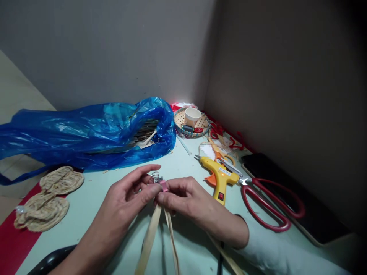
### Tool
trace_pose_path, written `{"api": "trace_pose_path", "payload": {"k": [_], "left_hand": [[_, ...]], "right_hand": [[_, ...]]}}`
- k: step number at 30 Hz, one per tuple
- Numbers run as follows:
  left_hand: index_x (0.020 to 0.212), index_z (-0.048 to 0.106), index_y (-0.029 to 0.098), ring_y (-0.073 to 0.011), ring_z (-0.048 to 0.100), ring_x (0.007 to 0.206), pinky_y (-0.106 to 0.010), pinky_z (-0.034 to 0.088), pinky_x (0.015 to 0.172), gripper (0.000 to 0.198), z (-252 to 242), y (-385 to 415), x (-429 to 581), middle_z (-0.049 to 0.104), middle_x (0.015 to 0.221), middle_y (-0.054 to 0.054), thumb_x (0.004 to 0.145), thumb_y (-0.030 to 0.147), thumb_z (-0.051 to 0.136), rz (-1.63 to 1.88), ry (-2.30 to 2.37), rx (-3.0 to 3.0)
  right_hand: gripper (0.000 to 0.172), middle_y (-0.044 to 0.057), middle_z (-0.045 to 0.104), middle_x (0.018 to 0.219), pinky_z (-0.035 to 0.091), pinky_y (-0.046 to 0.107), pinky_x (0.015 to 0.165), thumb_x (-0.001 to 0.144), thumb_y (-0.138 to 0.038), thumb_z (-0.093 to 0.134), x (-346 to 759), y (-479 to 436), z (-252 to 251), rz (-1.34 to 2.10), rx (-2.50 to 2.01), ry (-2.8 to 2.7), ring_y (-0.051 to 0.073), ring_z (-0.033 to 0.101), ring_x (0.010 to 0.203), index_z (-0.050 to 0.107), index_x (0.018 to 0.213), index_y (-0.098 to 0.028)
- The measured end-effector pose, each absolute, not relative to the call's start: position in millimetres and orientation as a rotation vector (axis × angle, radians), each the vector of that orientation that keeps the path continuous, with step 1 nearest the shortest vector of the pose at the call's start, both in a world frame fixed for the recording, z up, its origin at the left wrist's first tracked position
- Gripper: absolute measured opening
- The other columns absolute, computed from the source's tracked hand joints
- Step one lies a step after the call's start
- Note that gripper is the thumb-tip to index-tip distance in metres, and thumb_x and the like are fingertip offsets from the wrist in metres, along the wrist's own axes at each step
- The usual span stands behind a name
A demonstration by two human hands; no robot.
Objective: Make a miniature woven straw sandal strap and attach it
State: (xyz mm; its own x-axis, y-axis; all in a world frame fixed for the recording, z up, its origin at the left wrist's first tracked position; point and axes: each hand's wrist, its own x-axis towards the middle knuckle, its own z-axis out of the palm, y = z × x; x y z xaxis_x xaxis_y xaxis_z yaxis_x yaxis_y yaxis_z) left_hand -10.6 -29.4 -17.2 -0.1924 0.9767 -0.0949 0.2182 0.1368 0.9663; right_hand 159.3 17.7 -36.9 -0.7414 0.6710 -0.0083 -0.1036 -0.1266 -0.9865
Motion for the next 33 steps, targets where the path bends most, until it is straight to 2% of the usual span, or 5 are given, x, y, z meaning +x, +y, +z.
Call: {"api": "trace_pose_path", "payload": {"k": [6,12,19,26,33], "left_hand": [[0.094,0.079,0.028,-0.0182,0.068,0.08,-0.02,0.051,0.069,0.026,-17.5,-32.3,-17.5,0.078,0.088,0.0,0.075,0.045,0.079,1.171,1.588,1.188],[0.083,0.081,0.025,-0.0191,0.072,0.07,-0.022,0.055,0.064,0.017,-13.2,-32.6,-7.0,0.081,0.079,-0.002,0.071,0.037,0.082,1.361,1.634,1.297],[0.096,0.075,0.022,-0.0211,0.075,0.078,-0.027,0.056,0.071,0.028,9.6,0.8,-22.9,0.08,0.083,-0.002,0.079,0.045,0.072,1.573,1.851,1.542],[0.096,0.073,0.018,-0.0205,0.066,0.072,-0.037,0.052,0.075,0.019,-11.7,74.9,-54.8,0.069,0.072,0.001,0.083,0.031,0.072,1.54,2.167,1.724],[0.112,0.066,0.016,-0.0211,0.069,0.089,-0.043,0.058,0.081,0.025,-17.3,89.4,-47.5,0.071,0.106,-0.006,0.094,0.034,0.064,1.415,2.17,1.908]], "right_hand": [[0.033,-0.006,0.041,0.067,0.027,0.025,0.059,0.086,-0.042,0.071,152.7,13.2,-43.2,1.867,-0.733,-1.65,0.011,0.032,0.064,0.056,0.07,-0.017],[0.03,-0.005,0.045,0.065,0.028,0.026,0.058,0.086,-0.037,0.067,150.3,11.7,-47.5,1.775,-0.854,-1.636,0.01,0.037,0.062,0.054,0.068,-0.017],[0.023,-0.003,0.051,0.064,0.031,0.025,0.059,0.084,-0.031,0.067,150.9,6.8,-43.0,1.773,-0.927,-1.753,0.011,0.04,0.062,0.061,0.07,-0.014],[0.02,0.0,0.058,0.078,0.036,0.025,0.067,0.083,-0.032,0.072,163.4,18.5,-21.3,1.805,-0.689,-1.527,0.012,0.049,0.071,0.066,0.087,-0.013],[0.036,-0.003,0.057,0.076,0.039,0.023,0.067,0.069,-0.034,0.088,163.9,15.3,-15.2,1.878,-0.648,-1.396,0.01,0.049,0.069,0.065,0.09,-0.015]]}}
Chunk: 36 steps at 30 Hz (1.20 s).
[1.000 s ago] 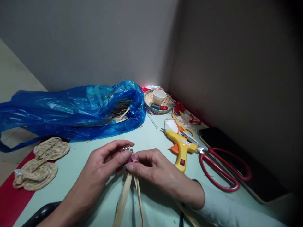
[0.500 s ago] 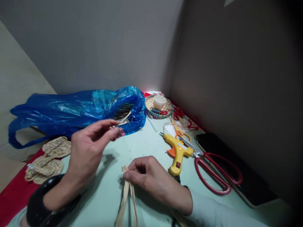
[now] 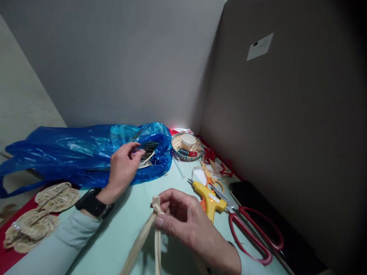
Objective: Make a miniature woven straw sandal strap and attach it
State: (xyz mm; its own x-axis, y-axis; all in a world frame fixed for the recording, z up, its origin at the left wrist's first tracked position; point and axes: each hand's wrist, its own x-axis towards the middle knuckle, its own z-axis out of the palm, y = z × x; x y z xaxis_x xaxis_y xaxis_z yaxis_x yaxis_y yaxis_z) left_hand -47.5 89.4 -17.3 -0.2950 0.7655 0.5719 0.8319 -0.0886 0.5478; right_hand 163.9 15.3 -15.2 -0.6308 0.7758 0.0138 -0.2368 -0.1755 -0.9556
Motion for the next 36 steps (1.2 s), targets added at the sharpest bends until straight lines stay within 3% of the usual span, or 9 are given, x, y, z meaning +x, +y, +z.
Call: {"api": "trace_pose_path", "payload": {"k": [6,9,12,14,18,21,25,30,36], "left_hand": [[0.113,0.066,0.017,-0.0233,0.068,0.1,-0.047,0.056,0.088,0.024,-53.7,68.9,-17.4,0.071,0.113,-0.007,0.094,0.032,0.064,-1.01,-1.882,-2.505],[0.124,0.065,0.017,-0.0292,0.065,0.109,-0.053,0.051,0.096,0.038,-60.3,67.2,-21.5,0.07,0.118,-0.011,0.087,0.029,0.07,-0.917,-1.893,-2.608],[0.136,0.06,0.018,-0.0312,0.067,0.102,-0.049,0.053,0.093,0.057,-52.6,66.9,-26.9,0.072,0.109,-0.013,0.08,0.025,0.068,-0.929,-1.933,-2.655],[0.137,0.061,0.019,-0.0297,0.068,0.097,-0.045,0.053,0.09,0.056,-40.6,63.4,-29.2,0.073,0.107,-0.011,0.082,0.026,0.063,-0.984,-1.955,-2.674],[0.12,0.07,0.021,-0.0291,0.063,0.112,-0.04,0.047,0.097,0.038,-8.8,43.1,-33.7,0.071,0.122,-0.011,0.092,0.037,0.052,-1.198,-2.032,-2.582],[0.099,0.074,0.026,-0.0193,0.065,0.073,-0.029,0.051,0.072,0.03,9.2,23.0,-33.6,0.074,0.086,-0.001,0.093,0.047,0.053,-1.407,-2.224,-2.672],[0.081,0.071,0.024,-0.0163,0.06,0.069,-0.023,0.047,0.062,0.023,13.7,6.2,-24.3,0.067,0.074,0.002,0.08,0.047,0.071,-1.662,-2.534,-2.708],[0.08,0.067,0.024,-0.0138,0.056,0.065,-0.022,0.046,0.061,0.023,11.6,-0.6,-14.3,0.064,0.072,0.004,0.085,0.046,0.068,-1.818,-2.573,-2.692],[0.074,0.069,0.025,-0.0167,0.058,0.067,-0.024,0.046,0.062,0.023,15.0,-5.7,-9.3,0.064,0.071,0.002,0.084,0.045,0.068,-1.735,-2.287,-2.697]], "right_hand": [[0.035,-0.004,0.056,0.068,0.04,0.022,0.06,0.07,-0.037,0.087,163.3,18.9,-12.6,1.811,-0.667,-1.353,0.008,0.049,0.06,0.063,0.083,-0.015],[0.031,-0.004,0.059,0.069,0.041,0.021,0.061,0.074,-0.034,0.085,164.1,20.0,-12.0,1.771,-0.667,-1.371,0.008,0.051,0.061,0.063,0.085,-0.015],[0.029,-0.003,0.06,0.069,0.043,0.022,0.062,0.078,-0.034,0.081,165.0,21.2,-14.3,1.76,-0.68,-1.382,0.009,0.055,0.061,0.063,0.087,-0.014],[0.026,-0.003,0.061,0.068,0.044,0.022,0.062,0.083,-0.036,0.076,165.3,22.1,-17.7,1.75,-0.688,-1.391,0.009,0.056,0.06,0.063,0.089,-0.014],[0.024,-0.003,0.061,0.065,0.041,0.02,0.057,0.09,-0.038,0.069,165.8,24.6,-23.8,1.67,-0.726,-1.431,0.008,0.056,0.057,0.061,0.09,-0.015],[0.024,-0.003,0.061,0.063,0.04,0.02,0.055,0.092,-0.038,0.066,166.5,25.8,-24.1,1.614,-0.785,-1.426,0.008,0.055,0.056,0.059,0.091,-0.016],[0.027,-0.003,0.061,0.063,0.042,0.021,0.056,0.089,-0.041,0.069,167.7,24.5,-20.7,1.619,-0.782,-1.462,0.01,0.057,0.057,0.058,0.087,-0.016],[0.02,-0.001,0.064,0.073,0.046,0.023,0.066,0.092,-0.036,0.064,168.7,21.9,-15.4,1.544,-0.745,-1.571,0.012,0.061,0.068,0.062,0.084,-0.017],[0.008,-0.001,0.064,0.074,0.045,0.024,0.07,0.082,-0.021,0.07,167.4,19.3,-10.2,1.215,-0.872,-1.753,0.012,0.058,0.071,0.066,0.076,-0.017]]}}
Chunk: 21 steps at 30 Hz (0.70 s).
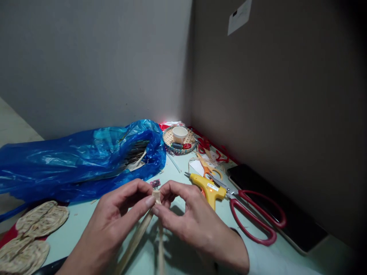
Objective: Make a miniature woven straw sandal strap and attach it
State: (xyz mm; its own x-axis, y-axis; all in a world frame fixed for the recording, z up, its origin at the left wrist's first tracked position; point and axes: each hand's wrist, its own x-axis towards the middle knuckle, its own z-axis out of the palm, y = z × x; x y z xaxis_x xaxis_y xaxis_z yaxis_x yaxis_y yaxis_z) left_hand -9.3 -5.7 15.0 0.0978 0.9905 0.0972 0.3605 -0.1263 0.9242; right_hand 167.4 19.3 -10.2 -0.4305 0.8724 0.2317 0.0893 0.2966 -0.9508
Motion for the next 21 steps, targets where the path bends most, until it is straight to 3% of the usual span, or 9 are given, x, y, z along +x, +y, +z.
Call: {"api": "trace_pose_path", "payload": {"k": [7,11,16,21], "left_hand": [[0.078,0.068,0.025,-0.0155,0.057,0.071,-0.023,0.047,0.067,0.018,10.5,-3.3,-10.8,0.064,0.073,0.003,0.087,0.041,0.067,1.042,1.254,1.37],[0.081,0.067,0.024,-0.0143,0.056,0.073,-0.023,0.046,0.068,0.018,9.5,-4.0,-9.0,0.064,0.076,0.003,0.09,0.04,0.065,1.024,1.192,1.269],[0.086,0.067,0.025,-0.0143,0.056,0.07,-0.023,0.047,0.065,0.016,11.9,-3.1,-5.9,0.064,0.077,0.003,0.085,0.041,0.071,1.006,1.191,1.323],[0.079,0.067,0.023,-0.0134,0.052,0.064,-0.023,0.045,0.057,0.02,14.9,-1.9,-6.4,0.06,0.073,0.003,0.081,0.042,0.072,0.983,1.252,1.361]], "right_hand": [[0.021,0.0,0.07,0.073,0.045,0.021,0.066,0.091,-0.019,0.058,172.2,20.2,-4.5,1.273,-0.869,-1.795,0.011,0.062,0.07,0.075,0.078,-0.016],[0.022,-0.002,0.068,0.068,0.043,0.021,0.066,0.09,-0.014,0.058,173.2,20.2,-0.5,1.097,-0.869,-1.862,0.01,0.06,0.066,0.073,0.074,-0.016],[0.03,-0.002,0.064,0.064,0.041,0.023,0.063,0.094,-0.022,0.054,171.3,18.8,-3.0,0.991,-0.895,-1.902,0.011,0.057,0.061,0.068,0.068,-0.016],[0.022,0.001,0.071,0.077,0.043,0.027,0.072,0.094,-0.024,0.056,169.9,16.2,-6.0,0.914,-0.936,-1.899,0.015,0.062,0.073,0.07,0.077,-0.018]]}}
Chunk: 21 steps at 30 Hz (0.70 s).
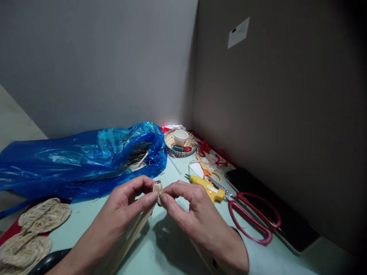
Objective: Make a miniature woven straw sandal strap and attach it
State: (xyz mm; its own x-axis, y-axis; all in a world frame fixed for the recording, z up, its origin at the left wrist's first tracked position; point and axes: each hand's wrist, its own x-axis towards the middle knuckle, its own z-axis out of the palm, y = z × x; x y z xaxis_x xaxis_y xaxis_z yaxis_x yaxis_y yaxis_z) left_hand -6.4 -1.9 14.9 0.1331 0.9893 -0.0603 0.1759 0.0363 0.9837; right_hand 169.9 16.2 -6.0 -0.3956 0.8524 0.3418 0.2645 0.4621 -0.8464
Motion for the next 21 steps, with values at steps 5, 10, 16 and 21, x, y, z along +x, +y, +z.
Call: {"api": "trace_pose_path", "payload": {"k": [5,10,16,21], "left_hand": [[0.076,0.067,0.023,-0.0161,0.054,0.064,-0.026,0.045,0.058,0.023,13.5,-0.5,-6.7,0.061,0.069,0.002,0.076,0.045,0.072,1.02,1.336,1.339],[0.071,0.075,0.024,-0.0198,0.061,0.068,-0.028,0.048,0.064,0.019,13.0,-0.2,-4.2,0.072,0.072,-0.001,0.073,0.043,0.071,1.125,1.477,1.542],[0.086,0.077,0.024,-0.0253,0.071,0.082,-0.031,0.057,0.073,0.025,8.1,-2.5,4.9,0.077,0.084,-0.004,0.066,0.039,0.077,1.231,1.429,1.423],[0.083,0.074,0.021,-0.0206,0.068,0.068,-0.029,0.055,0.065,0.03,11.1,0.7,2.1,0.073,0.069,-0.001,0.058,0.035,0.08,1.235,1.421,1.288]], "right_hand": [[0.016,0.0,0.067,0.077,0.044,0.026,0.073,0.092,-0.024,0.061,170.5,16.7,-7.0,0.94,-0.905,-1.86,0.014,0.058,0.074,0.066,0.077,-0.018],[0.017,-0.003,0.061,0.07,0.041,0.022,0.062,0.093,-0.028,0.061,170.8,19.4,-9.2,1.155,-0.863,-1.755,0.01,0.051,0.065,0.066,0.08,-0.018],[0.019,-0.003,0.056,0.065,0.039,0.022,0.059,0.092,-0.027,0.061,173.0,16.6,-4.6,1.243,-0.842,-1.657,0.01,0.048,0.061,0.063,0.075,-0.018],[0.02,-0.002,0.061,0.069,0.041,0.023,0.062,0.093,-0.031,0.062,174.2,19.3,-4.8,1.344,-0.856,-1.623,0.011,0.053,0.064,0.063,0.078,-0.017]]}}
